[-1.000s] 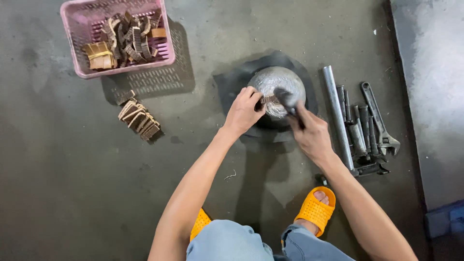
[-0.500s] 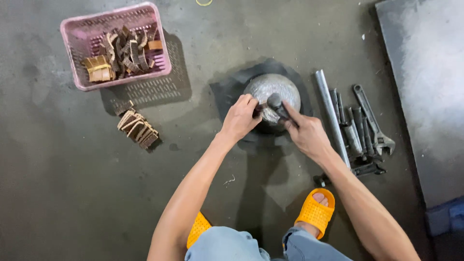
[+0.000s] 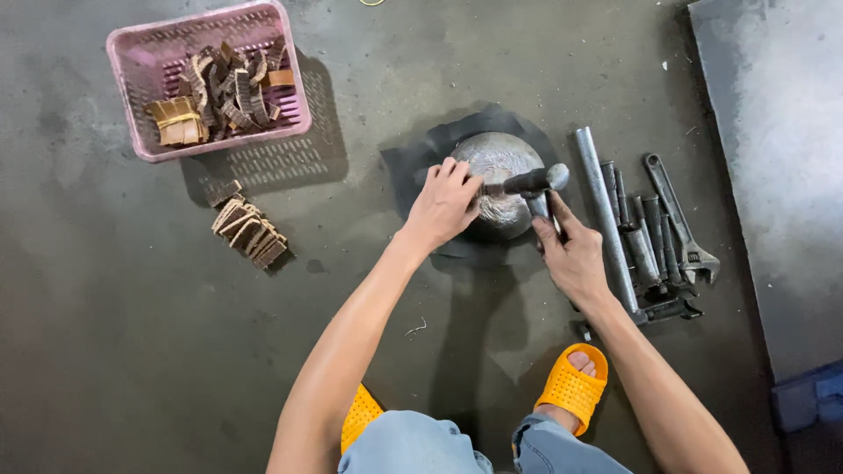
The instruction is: Hammering and sorting curved metal parts on an anvil on the workshop floor.
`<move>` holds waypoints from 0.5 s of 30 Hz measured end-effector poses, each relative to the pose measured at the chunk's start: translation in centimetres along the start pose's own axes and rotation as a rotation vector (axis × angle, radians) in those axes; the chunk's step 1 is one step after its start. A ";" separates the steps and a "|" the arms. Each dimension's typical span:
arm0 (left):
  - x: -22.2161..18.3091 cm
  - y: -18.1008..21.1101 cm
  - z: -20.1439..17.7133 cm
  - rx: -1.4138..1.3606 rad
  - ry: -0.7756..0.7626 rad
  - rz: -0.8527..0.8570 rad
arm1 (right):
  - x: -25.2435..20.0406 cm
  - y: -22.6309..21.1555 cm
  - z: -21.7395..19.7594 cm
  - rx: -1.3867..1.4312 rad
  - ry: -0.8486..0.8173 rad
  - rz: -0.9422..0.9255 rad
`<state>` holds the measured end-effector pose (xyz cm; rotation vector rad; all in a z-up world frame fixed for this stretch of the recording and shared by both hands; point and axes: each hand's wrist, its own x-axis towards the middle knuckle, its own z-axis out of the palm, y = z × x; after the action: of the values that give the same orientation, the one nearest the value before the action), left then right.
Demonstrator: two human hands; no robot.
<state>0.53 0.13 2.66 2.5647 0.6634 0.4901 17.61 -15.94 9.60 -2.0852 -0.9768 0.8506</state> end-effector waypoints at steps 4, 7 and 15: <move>-0.4 -0.4 0.5 -0.096 0.057 -0.051 | 0.4 -0.9 0.2 -0.238 -0.029 -0.057; -0.7 -0.8 1.6 -0.102 0.075 -0.040 | -0.1 -2.7 0.0 -0.257 -0.025 -0.206; -0.2 -0.4 1.2 -0.044 0.076 -0.037 | 1.3 0.2 1.5 -0.273 -0.086 -0.327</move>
<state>0.78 -0.04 1.43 2.4989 0.7169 0.5855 17.16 -14.54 8.25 -2.0390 -1.5036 0.6713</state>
